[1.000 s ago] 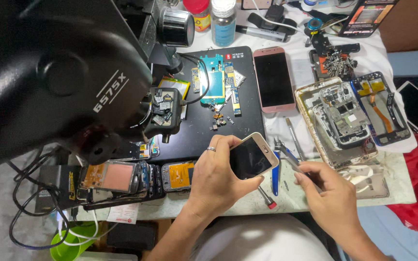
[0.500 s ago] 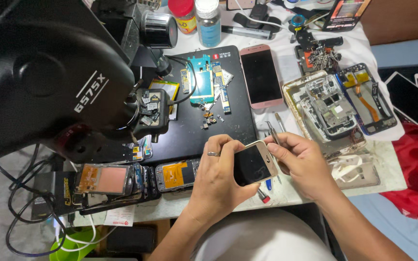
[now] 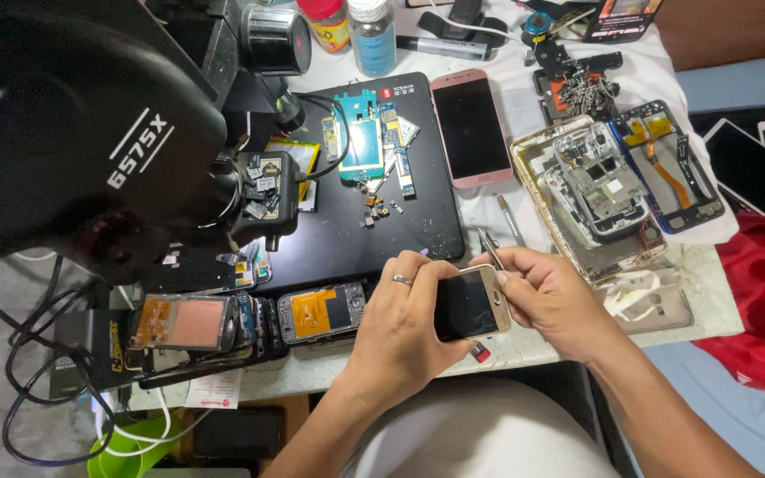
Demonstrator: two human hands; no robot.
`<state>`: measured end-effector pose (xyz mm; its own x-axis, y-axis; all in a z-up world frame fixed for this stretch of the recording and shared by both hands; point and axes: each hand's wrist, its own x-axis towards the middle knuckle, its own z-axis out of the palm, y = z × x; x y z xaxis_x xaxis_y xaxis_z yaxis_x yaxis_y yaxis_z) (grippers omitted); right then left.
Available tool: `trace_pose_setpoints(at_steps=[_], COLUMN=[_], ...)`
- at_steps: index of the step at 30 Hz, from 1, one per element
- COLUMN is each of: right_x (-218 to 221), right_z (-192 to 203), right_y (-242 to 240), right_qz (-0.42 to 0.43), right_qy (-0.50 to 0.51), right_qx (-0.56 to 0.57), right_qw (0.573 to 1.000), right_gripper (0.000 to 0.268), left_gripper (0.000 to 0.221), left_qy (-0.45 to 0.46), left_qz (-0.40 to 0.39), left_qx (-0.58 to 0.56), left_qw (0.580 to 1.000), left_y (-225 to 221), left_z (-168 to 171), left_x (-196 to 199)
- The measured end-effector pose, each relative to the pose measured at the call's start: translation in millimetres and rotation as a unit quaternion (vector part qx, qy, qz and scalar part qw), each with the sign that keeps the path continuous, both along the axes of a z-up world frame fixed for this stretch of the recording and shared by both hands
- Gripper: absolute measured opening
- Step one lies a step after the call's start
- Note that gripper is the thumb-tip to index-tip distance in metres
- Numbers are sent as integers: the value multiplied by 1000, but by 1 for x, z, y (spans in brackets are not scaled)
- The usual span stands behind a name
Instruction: The person handles a smartphone motherboard and then uses a metal prying tool to separate the screen assembly from the phone's frame. The person works at a bench with a microscope and various disassembled phone parts.
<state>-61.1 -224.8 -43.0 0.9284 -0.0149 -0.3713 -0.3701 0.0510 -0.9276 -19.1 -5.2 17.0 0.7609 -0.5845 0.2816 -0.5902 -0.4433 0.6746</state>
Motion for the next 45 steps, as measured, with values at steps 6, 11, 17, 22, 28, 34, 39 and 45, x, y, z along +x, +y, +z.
trace_pose_setpoints(at_steps=[6,11,17,22,28,34,39,45], right_x=[-7,-17,-30,-44,-56,-63,-62,-66], right_z=[-5,-6,-12,-23,-29,-32,-33,-37], right_y=[2,-10,-19,-15,2,19,29,41], right_qz=[-32,4,2,-77,-156,-150,-146,-142], right_qy=[-14,-9,22,6,-8,-12,-1,-45], right_qx=[0,-17,65,145,190,232,256,205], right_qw=[999,1000,998,986,969,961,956,967], right_gripper=[28,28,28,16,18,25,25,22], left_gripper=[67,72,69,69,77,76,65,73], left_qy=[1,-32,-64,-147,-120,97,168,227], left_qz=[-4,-34,-92,-83,58,121,127,142], left_qx=[18,13,17,44,-9,-130,-198,-232], left_qw=[1000,999,994,985,991,979,958,935], left_y=[-1,-1,4,8,16,19,13,10], left_z=[0,-2,-2,2,6,-17,-34,-35], left_x=[-4,-7,-6,-8,-35,-60,-64,-62])
